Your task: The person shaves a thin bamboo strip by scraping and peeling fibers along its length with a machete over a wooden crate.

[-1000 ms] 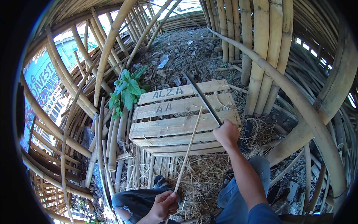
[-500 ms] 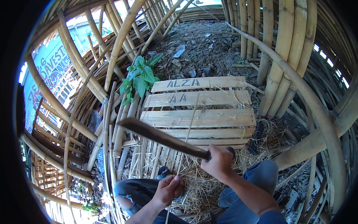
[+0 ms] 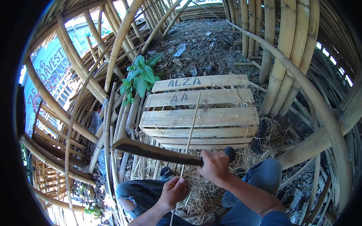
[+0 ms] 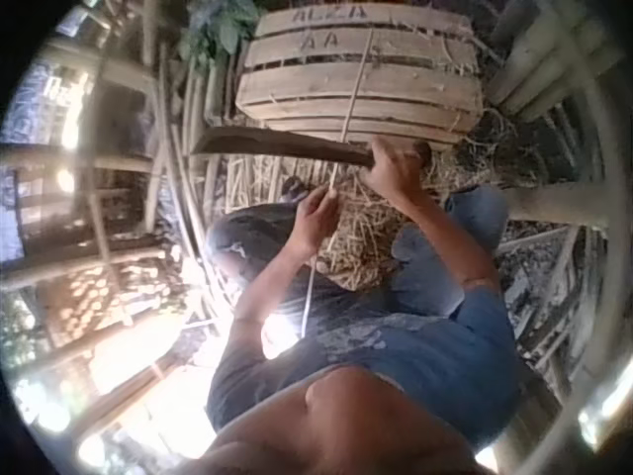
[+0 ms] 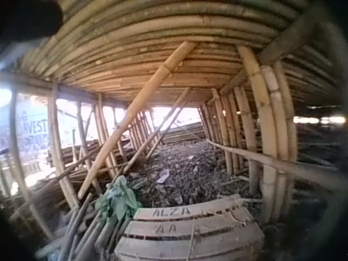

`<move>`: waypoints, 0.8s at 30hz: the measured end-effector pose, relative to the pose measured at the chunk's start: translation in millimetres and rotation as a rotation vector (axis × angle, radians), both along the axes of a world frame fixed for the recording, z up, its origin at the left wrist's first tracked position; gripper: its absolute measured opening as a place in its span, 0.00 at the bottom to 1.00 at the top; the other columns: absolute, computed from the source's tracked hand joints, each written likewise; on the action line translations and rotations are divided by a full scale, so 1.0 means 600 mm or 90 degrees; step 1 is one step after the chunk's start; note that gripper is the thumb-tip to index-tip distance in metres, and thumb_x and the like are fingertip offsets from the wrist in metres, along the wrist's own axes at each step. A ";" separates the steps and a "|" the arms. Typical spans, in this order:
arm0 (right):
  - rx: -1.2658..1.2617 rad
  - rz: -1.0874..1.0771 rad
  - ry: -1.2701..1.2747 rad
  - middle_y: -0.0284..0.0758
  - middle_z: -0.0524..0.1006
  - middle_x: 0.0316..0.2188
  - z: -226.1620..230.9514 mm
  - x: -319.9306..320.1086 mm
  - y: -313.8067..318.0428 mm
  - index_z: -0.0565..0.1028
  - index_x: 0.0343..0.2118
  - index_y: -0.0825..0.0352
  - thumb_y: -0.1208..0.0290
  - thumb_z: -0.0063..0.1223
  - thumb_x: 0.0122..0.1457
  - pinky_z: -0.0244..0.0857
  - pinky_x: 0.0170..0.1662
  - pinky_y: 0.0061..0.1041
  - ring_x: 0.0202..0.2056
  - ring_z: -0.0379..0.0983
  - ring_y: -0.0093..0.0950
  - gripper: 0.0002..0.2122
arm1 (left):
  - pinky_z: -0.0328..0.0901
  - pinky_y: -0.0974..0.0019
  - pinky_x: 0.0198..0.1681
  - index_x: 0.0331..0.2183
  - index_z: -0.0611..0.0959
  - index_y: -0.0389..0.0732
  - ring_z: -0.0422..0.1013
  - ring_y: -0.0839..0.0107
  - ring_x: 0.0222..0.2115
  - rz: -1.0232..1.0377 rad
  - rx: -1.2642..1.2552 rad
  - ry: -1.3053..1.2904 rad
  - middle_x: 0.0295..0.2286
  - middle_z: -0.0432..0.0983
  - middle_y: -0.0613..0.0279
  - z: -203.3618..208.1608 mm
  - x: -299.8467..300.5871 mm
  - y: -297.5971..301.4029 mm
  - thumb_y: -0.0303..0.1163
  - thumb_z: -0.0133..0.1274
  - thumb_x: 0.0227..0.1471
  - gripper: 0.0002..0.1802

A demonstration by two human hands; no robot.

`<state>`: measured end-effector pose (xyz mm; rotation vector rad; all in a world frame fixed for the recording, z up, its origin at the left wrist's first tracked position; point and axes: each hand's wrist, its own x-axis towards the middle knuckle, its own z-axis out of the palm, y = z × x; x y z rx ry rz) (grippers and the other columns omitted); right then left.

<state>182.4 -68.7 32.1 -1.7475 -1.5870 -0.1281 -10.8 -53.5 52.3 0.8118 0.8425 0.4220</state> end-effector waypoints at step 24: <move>-0.039 -0.039 -0.012 0.34 0.71 0.13 -0.020 0.042 0.028 0.70 0.20 0.63 0.70 0.60 0.28 0.64 0.24 0.32 0.18 0.72 0.34 0.13 | 0.44 0.76 0.12 0.26 0.67 0.42 0.48 0.83 0.10 0.008 -0.078 -0.025 0.13 0.52 0.74 0.002 -0.010 -0.005 0.39 0.42 0.60 0.13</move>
